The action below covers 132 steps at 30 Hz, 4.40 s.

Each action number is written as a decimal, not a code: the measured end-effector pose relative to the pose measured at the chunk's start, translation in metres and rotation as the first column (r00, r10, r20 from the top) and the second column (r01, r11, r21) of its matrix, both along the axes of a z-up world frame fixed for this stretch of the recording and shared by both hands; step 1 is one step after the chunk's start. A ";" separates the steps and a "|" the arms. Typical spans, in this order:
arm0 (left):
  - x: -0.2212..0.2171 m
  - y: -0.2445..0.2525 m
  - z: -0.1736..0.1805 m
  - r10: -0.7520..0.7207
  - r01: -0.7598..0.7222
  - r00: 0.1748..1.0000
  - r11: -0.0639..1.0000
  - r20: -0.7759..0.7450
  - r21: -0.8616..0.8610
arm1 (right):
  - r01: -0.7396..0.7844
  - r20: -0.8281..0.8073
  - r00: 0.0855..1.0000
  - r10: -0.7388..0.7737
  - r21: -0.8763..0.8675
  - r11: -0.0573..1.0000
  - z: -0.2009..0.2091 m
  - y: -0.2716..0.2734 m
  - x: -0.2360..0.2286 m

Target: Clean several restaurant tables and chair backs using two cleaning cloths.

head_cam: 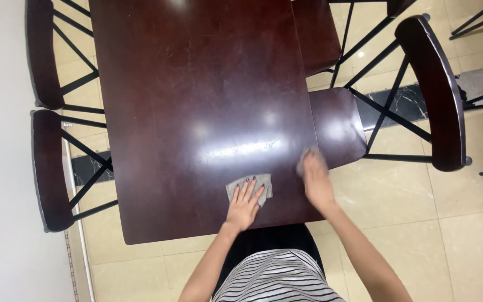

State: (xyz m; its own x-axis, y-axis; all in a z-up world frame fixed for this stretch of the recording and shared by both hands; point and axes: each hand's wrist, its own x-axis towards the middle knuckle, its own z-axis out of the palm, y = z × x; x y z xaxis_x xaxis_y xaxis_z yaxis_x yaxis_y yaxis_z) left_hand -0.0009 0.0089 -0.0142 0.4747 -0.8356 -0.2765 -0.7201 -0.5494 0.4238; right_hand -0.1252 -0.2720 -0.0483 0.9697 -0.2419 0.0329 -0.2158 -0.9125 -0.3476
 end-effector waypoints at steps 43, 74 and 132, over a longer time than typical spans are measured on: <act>0.037 0.205 0.005 -0.026 0.022 0.999 0.994 -0.039 -0.103 | 0.610 0.118 0.783 -0.610 0.043 0.791 -0.006 0.157 -0.003; 0.065 0.123 0.011 0.525 -0.514 0.848 0.848 0.075 -0.131 | 0.510 0.085 0.855 -0.511 0.036 0.860 -0.009 0.178 0.009; 0.094 0.367 -0.024 -0.075 0.100 0.985 0.982 0.157 -0.160 | 0.830 -0.217 0.238 -0.947 0.551 0.082 -0.145 0.510 0.084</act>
State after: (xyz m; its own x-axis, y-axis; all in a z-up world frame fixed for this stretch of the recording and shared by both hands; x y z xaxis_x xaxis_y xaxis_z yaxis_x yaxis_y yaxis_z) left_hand 0.0927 0.3764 -0.0387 0.4227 -0.9042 -0.0611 -0.8244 -0.4117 0.3884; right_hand -0.0413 0.2384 -0.1930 0.0133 -0.9483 -0.3171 -0.6339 0.2373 -0.7361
